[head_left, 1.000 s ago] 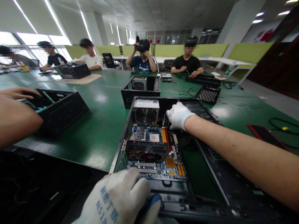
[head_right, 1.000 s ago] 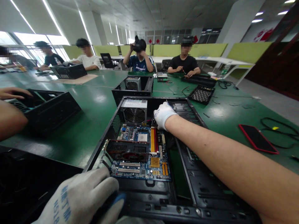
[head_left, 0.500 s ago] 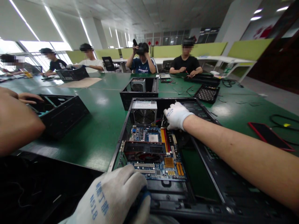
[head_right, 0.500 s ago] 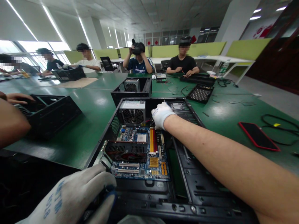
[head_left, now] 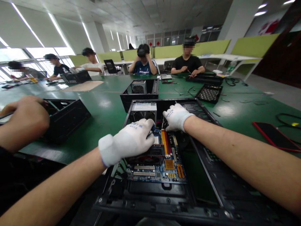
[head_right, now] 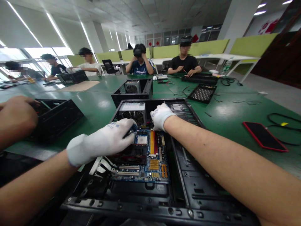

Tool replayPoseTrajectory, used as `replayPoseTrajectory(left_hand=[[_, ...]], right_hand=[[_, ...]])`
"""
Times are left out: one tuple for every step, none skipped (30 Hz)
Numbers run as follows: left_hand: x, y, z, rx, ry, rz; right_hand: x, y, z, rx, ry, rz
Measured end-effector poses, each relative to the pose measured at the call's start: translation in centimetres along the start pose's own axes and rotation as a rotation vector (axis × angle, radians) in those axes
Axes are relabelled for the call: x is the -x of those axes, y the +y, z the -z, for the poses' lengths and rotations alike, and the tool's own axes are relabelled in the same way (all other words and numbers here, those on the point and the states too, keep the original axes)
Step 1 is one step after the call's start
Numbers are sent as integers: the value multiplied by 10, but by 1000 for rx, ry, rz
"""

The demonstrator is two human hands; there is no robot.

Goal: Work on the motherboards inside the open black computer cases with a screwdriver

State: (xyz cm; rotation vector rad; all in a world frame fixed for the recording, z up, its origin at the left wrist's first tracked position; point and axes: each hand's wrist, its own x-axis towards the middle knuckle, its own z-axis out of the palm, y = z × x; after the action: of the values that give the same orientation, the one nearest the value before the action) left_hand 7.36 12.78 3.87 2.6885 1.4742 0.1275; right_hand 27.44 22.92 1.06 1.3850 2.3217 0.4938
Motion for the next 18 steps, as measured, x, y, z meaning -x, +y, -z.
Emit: replayPoseTrajectory(left_hand=[[-15, -4, -3, -39, -70, -4], [-30, -7, -7, -77, -145, -5], [-44, -9, -12, -114, -222, 0], [-56, -11, -17, -149, -298, 4], [-68, -12, -23, -180, -365, 3], [-77, -13, -29, -207, -420, -6], [-86, -13, -36, -226, -465, -24], [-92, -13, -43, -239, -500, -47], [-98, -12, -50, -244, -527, -69], [-102, -12, -57, -245, -548, -87], [-104, -12, -64, -245, -566, -101], [-106, -13, -70, -242, -579, -115], [-108, -14, -76, -235, -584, -127], [-108, -16, -80, -228, -585, -137], [-109, -18, -84, -221, -586, -146], [-109, -19, -87, -214, -586, -153], [-109, -21, -90, -208, -581, -159], [-109, -22, -92, -202, -574, -162]], right_hand=[[0, 0, 0, -7, -3, 2], [0, 0, 0, -14, -6, 3], [0, 1, 1, -22, -9, 3], [0, 1, 1, -29, -12, 3], [0, 1, 0, -36, -12, 5], [0, 2, 0, -40, -10, 8], [0, 2, -1, -44, -5, 10], [0, 2, -1, -46, 1, 12], [0, 3, -2, -49, 5, 12], [0, 3, -2, -53, 9, 13], [-1, 3, -2, -59, 12, 14], [-1, 3, -2, -66, 12, 14], [-1, 3, -2, -75, 11, 15], [-1, 3, -2, -85, 9, 15], [-1, 4, -2, -94, 7, 15], [-2, 4, -1, -103, 3, 16], [-2, 4, -1, -109, -1, 18], [-2, 5, -1, -112, -4, 23]])
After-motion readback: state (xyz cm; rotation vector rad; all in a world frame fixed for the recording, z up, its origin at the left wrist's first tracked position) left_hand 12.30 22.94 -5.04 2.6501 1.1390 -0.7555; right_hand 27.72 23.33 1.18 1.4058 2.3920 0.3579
